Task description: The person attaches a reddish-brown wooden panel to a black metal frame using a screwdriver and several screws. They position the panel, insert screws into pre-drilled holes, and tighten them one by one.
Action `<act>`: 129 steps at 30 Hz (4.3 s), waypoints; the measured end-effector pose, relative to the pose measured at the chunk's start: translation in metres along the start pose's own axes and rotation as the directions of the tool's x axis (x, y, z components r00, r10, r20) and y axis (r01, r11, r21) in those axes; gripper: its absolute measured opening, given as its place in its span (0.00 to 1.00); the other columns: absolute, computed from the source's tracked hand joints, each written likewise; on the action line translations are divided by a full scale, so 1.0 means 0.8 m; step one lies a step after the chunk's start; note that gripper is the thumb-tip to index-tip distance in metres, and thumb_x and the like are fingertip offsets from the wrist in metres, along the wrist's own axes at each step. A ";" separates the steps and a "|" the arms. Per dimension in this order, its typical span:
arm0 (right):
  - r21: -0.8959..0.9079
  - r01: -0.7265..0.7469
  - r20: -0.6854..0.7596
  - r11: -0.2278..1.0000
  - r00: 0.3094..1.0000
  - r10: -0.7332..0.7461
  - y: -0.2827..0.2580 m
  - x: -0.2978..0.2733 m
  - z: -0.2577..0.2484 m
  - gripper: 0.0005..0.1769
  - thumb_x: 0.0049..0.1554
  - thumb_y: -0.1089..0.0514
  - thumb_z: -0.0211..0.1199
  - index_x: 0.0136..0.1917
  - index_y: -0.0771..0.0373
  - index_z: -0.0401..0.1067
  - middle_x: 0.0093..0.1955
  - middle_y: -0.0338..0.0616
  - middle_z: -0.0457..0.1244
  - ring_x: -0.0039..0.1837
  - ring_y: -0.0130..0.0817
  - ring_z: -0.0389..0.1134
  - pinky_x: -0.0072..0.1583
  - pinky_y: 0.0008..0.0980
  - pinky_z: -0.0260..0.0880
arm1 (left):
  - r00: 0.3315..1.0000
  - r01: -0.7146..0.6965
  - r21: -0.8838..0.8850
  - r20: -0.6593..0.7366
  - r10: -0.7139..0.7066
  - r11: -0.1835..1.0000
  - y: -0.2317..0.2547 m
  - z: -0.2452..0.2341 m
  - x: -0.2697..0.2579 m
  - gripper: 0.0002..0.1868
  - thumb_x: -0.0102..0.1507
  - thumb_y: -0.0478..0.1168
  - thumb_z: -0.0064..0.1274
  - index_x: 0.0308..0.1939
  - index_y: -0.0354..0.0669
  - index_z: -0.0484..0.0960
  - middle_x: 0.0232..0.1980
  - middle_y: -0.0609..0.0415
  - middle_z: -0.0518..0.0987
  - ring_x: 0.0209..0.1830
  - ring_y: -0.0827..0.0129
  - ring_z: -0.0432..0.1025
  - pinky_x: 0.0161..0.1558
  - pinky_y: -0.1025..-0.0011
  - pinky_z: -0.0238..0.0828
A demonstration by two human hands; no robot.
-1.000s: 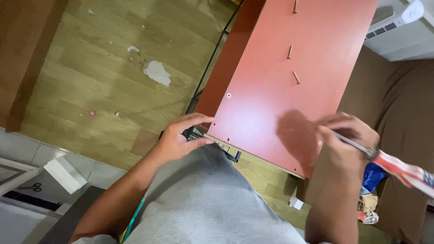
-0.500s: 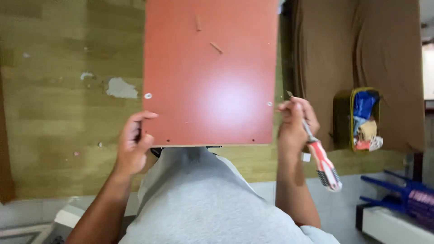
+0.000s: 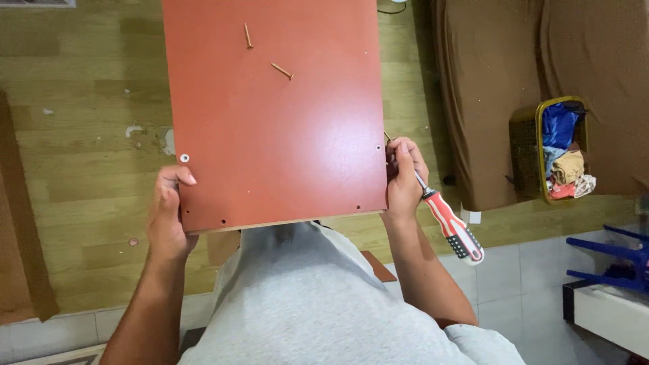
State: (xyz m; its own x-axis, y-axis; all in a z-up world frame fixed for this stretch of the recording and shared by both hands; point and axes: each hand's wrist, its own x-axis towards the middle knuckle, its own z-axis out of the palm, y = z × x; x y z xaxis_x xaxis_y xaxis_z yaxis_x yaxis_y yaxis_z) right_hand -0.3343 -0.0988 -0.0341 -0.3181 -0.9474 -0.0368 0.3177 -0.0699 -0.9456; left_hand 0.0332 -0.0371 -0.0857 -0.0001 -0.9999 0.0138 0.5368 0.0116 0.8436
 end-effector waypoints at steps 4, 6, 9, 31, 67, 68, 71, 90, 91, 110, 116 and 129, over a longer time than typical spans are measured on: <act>-0.055 0.069 0.030 0.996 0.997 -0.068 0.009 0.004 -0.011 0.11 0.70 0.57 0.53 0.51 0.65 0.72 0.42 0.33 0.59 0.43 0.19 0.57 0.47 0.21 0.57 | 1.000 0.007 -0.002 -0.021 -0.007 1.000 0.000 0.008 -0.001 0.25 0.74 0.62 0.48 0.55 0.44 0.68 0.52 0.54 0.71 0.49 0.73 0.68 0.48 0.73 0.70; -0.121 0.075 0.004 0.990 0.997 -0.075 0.010 0.004 -0.011 0.10 0.70 0.58 0.53 0.50 0.65 0.72 0.44 0.34 0.62 0.45 0.19 0.59 0.49 0.21 0.60 | 0.999 0.038 0.019 -0.036 -0.037 0.999 0.001 0.007 -0.001 0.25 0.73 0.63 0.49 0.54 0.45 0.67 0.52 0.54 0.71 0.49 0.71 0.69 0.47 0.69 0.72; -0.060 0.054 0.000 0.997 0.999 -0.054 0.010 0.008 -0.009 0.10 0.68 0.58 0.53 0.49 0.64 0.71 0.43 0.36 0.64 0.45 0.22 0.64 0.49 0.23 0.64 | 0.998 0.045 0.046 -0.051 -0.043 0.998 -0.001 0.003 0.000 0.27 0.71 0.64 0.49 0.56 0.46 0.68 0.56 0.53 0.71 0.54 0.69 0.70 0.53 0.65 0.73; -0.255 0.431 0.200 0.866 0.899 -0.388 -0.068 0.035 -0.116 0.13 0.81 0.61 0.49 0.54 0.67 0.68 0.44 0.53 0.67 0.44 0.36 0.71 0.45 0.34 0.73 | 0.978 -0.151 0.265 -0.098 0.183 0.952 0.011 -0.123 -0.076 0.23 0.60 0.37 0.68 0.57 0.35 0.79 0.50 0.50 0.84 0.52 0.68 0.78 0.58 0.67 0.75; -0.661 0.605 0.745 0.444 0.461 0.482 -0.113 -0.059 0.243 0.04 0.47 0.61 0.73 0.37 0.58 0.79 0.33 0.34 0.72 0.26 0.22 0.64 0.29 0.25 0.59 | 0.923 -0.319 0.368 0.331 0.198 0.873 0.040 0.008 0.006 0.20 0.54 0.35 0.74 0.47 0.44 0.82 0.45 0.55 0.86 0.46 0.68 0.83 0.49 0.72 0.80; -0.671 0.548 0.738 0.500 0.432 0.518 -0.111 -0.056 0.246 0.03 0.49 0.61 0.72 0.38 0.58 0.78 0.33 0.34 0.71 0.28 0.21 0.66 0.30 0.23 0.63 | 0.927 -0.314 0.377 0.321 0.195 0.871 0.041 0.010 0.006 0.19 0.54 0.34 0.74 0.45 0.43 0.82 0.44 0.54 0.86 0.45 0.69 0.83 0.47 0.72 0.80; -0.616 0.551 0.782 0.563 0.343 0.520 -0.106 -0.049 0.257 0.03 0.51 0.63 0.70 0.39 0.59 0.77 0.33 0.35 0.69 0.31 0.21 0.68 0.32 0.23 0.65 | 0.938 -0.296 0.385 0.289 0.190 0.874 0.038 0.011 0.004 0.18 0.53 0.32 0.74 0.43 0.41 0.83 0.41 0.53 0.86 0.42 0.69 0.83 0.44 0.73 0.81; -0.575 0.621 0.732 0.532 0.100 0.674 -0.099 -0.039 0.307 0.03 0.49 0.63 0.64 0.40 0.61 0.75 0.34 0.42 0.68 0.35 0.35 0.70 0.40 0.35 0.70 | 0.935 -0.338 0.411 0.248 0.253 0.847 0.027 0.008 0.006 0.17 0.51 0.34 0.75 0.39 0.41 0.84 0.39 0.54 0.86 0.40 0.69 0.83 0.42 0.73 0.79; -0.574 0.623 0.731 0.532 0.097 0.675 -0.098 -0.039 0.308 0.03 0.49 0.63 0.64 0.40 0.61 0.75 0.34 0.42 0.68 0.35 0.35 0.70 0.40 0.35 0.70 | 0.935 -0.338 0.411 0.245 0.255 0.847 0.025 0.008 0.006 0.17 0.51 0.34 0.75 0.39 0.41 0.84 0.39 0.54 0.86 0.40 0.69 0.83 0.42 0.73 0.79; -0.440 0.781 0.859 0.443 0.222 0.461 -0.082 -0.068 0.280 0.11 0.60 0.53 0.65 0.50 0.61 0.77 0.47 0.44 0.71 0.45 0.38 0.73 0.47 0.36 0.74 | 0.943 -0.319 0.358 0.207 0.259 0.878 0.014 0.012 0.008 0.15 0.53 0.32 0.73 0.40 0.39 0.84 0.41 0.53 0.86 0.41 0.71 0.83 0.43 0.73 0.80; -0.391 0.817 0.916 0.424 0.300 0.266 -0.058 -0.083 0.251 0.08 0.61 0.53 0.67 0.48 0.60 0.77 0.50 0.41 0.72 0.47 0.37 0.75 0.48 0.32 0.75 | 0.933 -0.342 0.351 0.238 0.270 0.872 0.018 0.008 0.010 0.16 0.54 0.33 0.73 0.42 0.40 0.83 0.42 0.54 0.86 0.43 0.72 0.83 0.45 0.74 0.80; -0.523 0.591 0.832 0.614 0.512 0.215 -0.055 -0.089 0.254 0.06 0.55 0.60 0.72 0.42 0.64 0.80 0.39 0.42 0.72 0.39 0.28 0.73 0.41 0.28 0.72 | 0.938 -0.340 0.427 0.222 0.267 0.838 0.023 0.009 0.009 0.17 0.53 0.33 0.74 0.41 0.40 0.83 0.38 0.53 0.85 0.37 0.72 0.81 0.40 0.73 0.78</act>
State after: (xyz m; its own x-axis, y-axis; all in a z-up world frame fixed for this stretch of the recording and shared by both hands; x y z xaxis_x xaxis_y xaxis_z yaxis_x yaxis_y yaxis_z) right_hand -0.1437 -0.0918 0.0758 0.6484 -0.7599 0.0466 -0.4600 -0.4398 -0.7713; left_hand 0.0372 -0.0439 -0.0660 -0.0445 -0.9329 0.3575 0.0901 0.3526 0.9314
